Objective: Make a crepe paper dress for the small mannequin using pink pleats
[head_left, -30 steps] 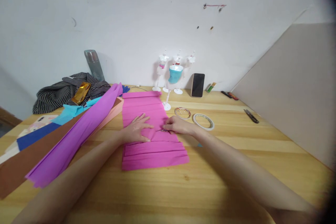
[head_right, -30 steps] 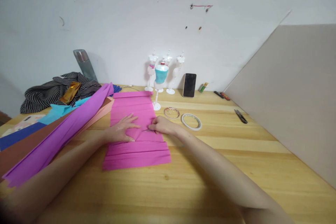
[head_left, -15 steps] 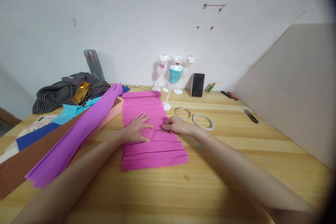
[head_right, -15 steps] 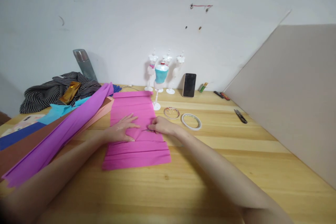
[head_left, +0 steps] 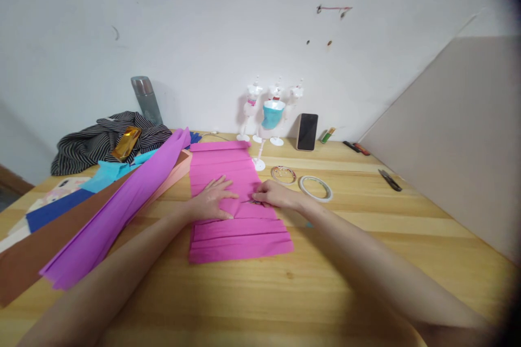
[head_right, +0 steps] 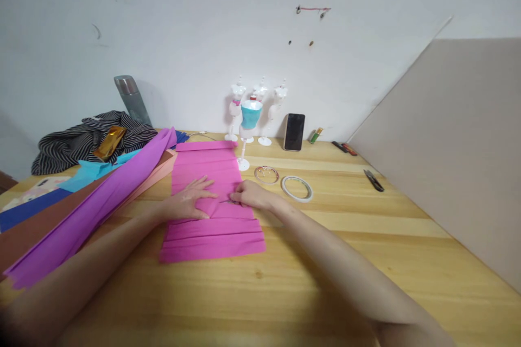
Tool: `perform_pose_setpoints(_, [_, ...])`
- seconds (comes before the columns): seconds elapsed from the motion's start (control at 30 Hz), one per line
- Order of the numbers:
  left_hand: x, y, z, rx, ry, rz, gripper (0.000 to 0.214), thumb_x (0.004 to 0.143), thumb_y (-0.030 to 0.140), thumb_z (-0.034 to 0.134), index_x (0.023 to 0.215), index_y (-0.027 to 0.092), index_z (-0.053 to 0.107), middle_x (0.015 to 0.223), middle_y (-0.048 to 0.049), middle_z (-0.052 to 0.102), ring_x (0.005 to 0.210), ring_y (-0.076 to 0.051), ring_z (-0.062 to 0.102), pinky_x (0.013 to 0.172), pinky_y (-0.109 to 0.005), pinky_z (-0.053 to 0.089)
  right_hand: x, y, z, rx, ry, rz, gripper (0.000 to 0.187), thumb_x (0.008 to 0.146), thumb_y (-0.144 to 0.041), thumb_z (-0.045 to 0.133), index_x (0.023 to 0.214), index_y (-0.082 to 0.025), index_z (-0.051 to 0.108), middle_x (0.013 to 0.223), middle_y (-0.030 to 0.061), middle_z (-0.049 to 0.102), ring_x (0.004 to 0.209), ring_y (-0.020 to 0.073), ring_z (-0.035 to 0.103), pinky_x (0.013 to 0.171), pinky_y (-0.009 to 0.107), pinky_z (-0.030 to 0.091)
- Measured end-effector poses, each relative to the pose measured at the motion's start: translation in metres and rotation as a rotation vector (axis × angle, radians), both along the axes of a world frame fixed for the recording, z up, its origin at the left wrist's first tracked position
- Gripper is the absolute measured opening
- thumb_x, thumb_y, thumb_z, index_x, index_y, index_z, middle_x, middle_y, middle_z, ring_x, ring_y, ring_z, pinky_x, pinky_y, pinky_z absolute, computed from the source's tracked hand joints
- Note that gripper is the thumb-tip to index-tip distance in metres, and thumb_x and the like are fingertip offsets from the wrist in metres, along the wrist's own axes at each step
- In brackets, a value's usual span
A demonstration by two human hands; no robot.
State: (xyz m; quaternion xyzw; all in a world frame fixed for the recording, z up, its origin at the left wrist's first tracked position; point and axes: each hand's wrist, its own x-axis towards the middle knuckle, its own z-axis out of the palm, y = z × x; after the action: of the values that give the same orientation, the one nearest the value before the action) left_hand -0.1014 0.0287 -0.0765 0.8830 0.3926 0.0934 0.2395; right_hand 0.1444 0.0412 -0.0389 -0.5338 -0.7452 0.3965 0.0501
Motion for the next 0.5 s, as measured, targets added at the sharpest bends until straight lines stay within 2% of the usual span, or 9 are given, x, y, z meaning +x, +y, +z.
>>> perform_pose_setpoints(0.27, [0.0001, 0.0007, -0.0005, -0.012, 0.002, 0.000, 0.067, 0.071, 0.048, 0.074, 0.130, 0.021, 0.057, 0.155, -0.0148, 0.027, 0.146, -0.034, 0.009, 0.116, -0.053, 0.011, 0.0024, 0.0022, -0.0038, -0.008, 0.017, 0.016, 0.035, 0.073, -0.046, 0.057, 0.054, -0.018, 0.049, 0.047, -0.0039, 0.046, 0.045, 0.0089, 0.035, 0.049, 0.025, 0.028])
perform_pose_setpoints(0.5, [-0.0014, 0.0026, -0.0064, 0.008, -0.012, -0.009, 0.066, 0.072, 0.050, 0.073, 0.130, 0.022, 0.057, 0.155, -0.0141, 0.028, 0.146, -0.033, 0.010, 0.116, -0.053, 0.010, 0.0021, 0.0036, -0.0069, 0.007, -0.003, 0.008, 0.033, 0.075, -0.045, 0.057, 0.056, -0.017, 0.052, 0.049, -0.0032, 0.047, 0.046, 0.0096, 0.037, 0.049, 0.026, 0.028])
